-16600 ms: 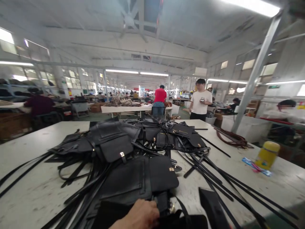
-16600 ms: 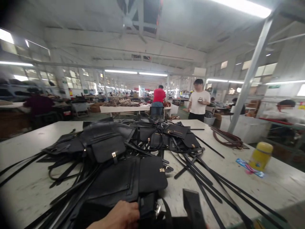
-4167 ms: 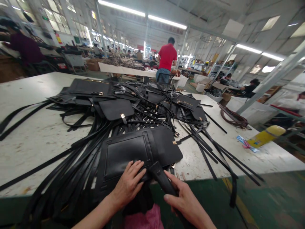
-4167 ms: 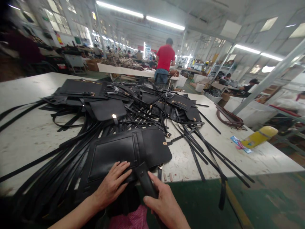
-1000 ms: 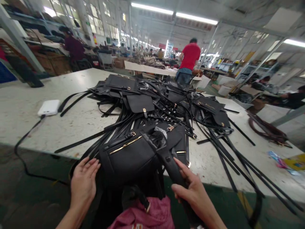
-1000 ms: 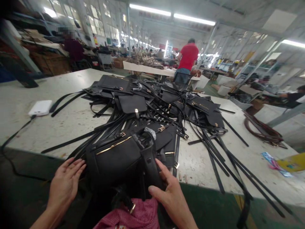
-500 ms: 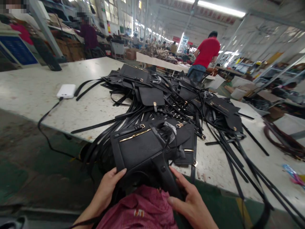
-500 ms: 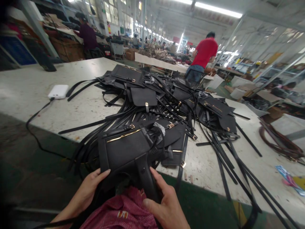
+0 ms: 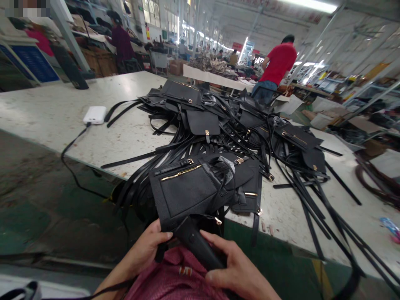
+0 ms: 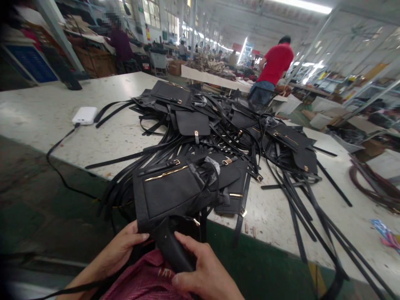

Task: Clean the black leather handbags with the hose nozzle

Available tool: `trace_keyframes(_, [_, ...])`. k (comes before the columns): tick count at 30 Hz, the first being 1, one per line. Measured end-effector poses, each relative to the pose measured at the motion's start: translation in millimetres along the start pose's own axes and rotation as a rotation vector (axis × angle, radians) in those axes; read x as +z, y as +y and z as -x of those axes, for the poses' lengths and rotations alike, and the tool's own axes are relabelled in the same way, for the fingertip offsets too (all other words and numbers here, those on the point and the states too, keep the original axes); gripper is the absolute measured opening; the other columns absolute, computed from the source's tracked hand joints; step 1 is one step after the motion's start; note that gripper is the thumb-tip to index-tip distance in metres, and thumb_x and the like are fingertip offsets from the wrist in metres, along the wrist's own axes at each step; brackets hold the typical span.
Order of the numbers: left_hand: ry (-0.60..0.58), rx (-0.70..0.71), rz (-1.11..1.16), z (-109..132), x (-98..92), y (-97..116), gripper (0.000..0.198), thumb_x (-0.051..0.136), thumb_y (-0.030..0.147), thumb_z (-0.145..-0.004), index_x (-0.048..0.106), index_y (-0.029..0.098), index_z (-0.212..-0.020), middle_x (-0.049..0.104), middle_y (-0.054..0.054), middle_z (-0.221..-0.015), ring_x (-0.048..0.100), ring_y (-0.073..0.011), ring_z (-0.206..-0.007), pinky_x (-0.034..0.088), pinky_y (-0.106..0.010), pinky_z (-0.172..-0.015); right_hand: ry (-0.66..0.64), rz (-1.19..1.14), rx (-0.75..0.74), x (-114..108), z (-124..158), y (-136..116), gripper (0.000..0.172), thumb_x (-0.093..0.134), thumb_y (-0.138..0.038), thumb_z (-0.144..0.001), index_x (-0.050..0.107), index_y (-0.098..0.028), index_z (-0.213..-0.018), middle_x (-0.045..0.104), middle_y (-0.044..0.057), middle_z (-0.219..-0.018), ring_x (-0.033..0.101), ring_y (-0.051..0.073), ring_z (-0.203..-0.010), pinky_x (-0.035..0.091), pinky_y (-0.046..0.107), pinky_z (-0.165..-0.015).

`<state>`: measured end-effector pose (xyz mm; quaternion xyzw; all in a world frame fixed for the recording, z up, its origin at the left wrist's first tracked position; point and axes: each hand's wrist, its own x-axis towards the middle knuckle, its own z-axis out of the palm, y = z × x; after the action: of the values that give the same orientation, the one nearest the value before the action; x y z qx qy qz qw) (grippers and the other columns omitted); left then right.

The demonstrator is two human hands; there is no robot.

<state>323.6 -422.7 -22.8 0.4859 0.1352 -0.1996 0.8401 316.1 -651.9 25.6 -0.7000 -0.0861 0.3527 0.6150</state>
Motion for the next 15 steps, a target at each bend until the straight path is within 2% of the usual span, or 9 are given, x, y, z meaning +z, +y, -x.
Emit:
trace_keyframes(3, [0.000, 0.030, -0.049, -0.5, -5.8, -0.6, 0.032, 0.067, 0.013, -0.059, 0.067, 0.015, -0.091, 0.069, -0.005, -0.086, 0.060, -0.0192, -0.080, 0.045, -0.028, -0.075, -0.028, -0.054, -0.012, 0.3, -6.8, -7.1, 0.070, 0.064, -0.007, -0.058, 0.050, -0.032, -0.121, 0.063, -0.006, -0.094, 0.052, 0.011, -0.068, 0.039, 0.019, -0.059])
trace_keyframes(7, [0.027, -0.003, -0.070, -3.4, -8.6, -13.9, 0.031, 0.066, 0.007, -0.059, 0.067, 0.016, -0.089, 0.069, -0.004, -0.084, 0.060, -0.0183, -0.079, 0.045, -0.029, -0.077, -0.045, -0.077, -0.011, 4.4, -16.0, -10.9, 0.069, 0.066, -0.008, -0.058, 0.050, -0.032, -0.121, 0.060, -0.006, -0.085, 0.045, 0.007, -0.056, 0.036, 0.016, -0.050])
trace_keyframes(11, [0.075, -0.028, 0.028, -5.9, -5.7, -29.2, 0.041, 0.064, 0.004, -0.057, 0.065, 0.018, -0.096, 0.067, -0.005, -0.098, 0.061, -0.0222, -0.088, 0.044, -0.034, -0.083, 0.018, -0.025, -0.054, 13.0, -39.8, -16.2, 0.068, 0.066, -0.013, -0.060, 0.049, -0.029, -0.123, 0.060, -0.004, -0.084, 0.047, 0.008, -0.056, 0.039, 0.018, -0.050])
trace_keyframes(15, [0.014, -0.039, 0.104, -4.3, 0.2, -25.4, 0.045, 0.062, 0.007, -0.062, 0.062, 0.018, -0.105, 0.066, -0.007, -0.102, 0.060, -0.0248, -0.094, 0.043, -0.038, -0.086, 0.140, -0.137, -0.138, 4.7, -55.9, -28.7, 0.070, 0.066, -0.018, -0.063, 0.043, -0.024, -0.128, 0.061, -0.001, -0.089, 0.050, 0.008, -0.055, 0.042, 0.020, -0.051])
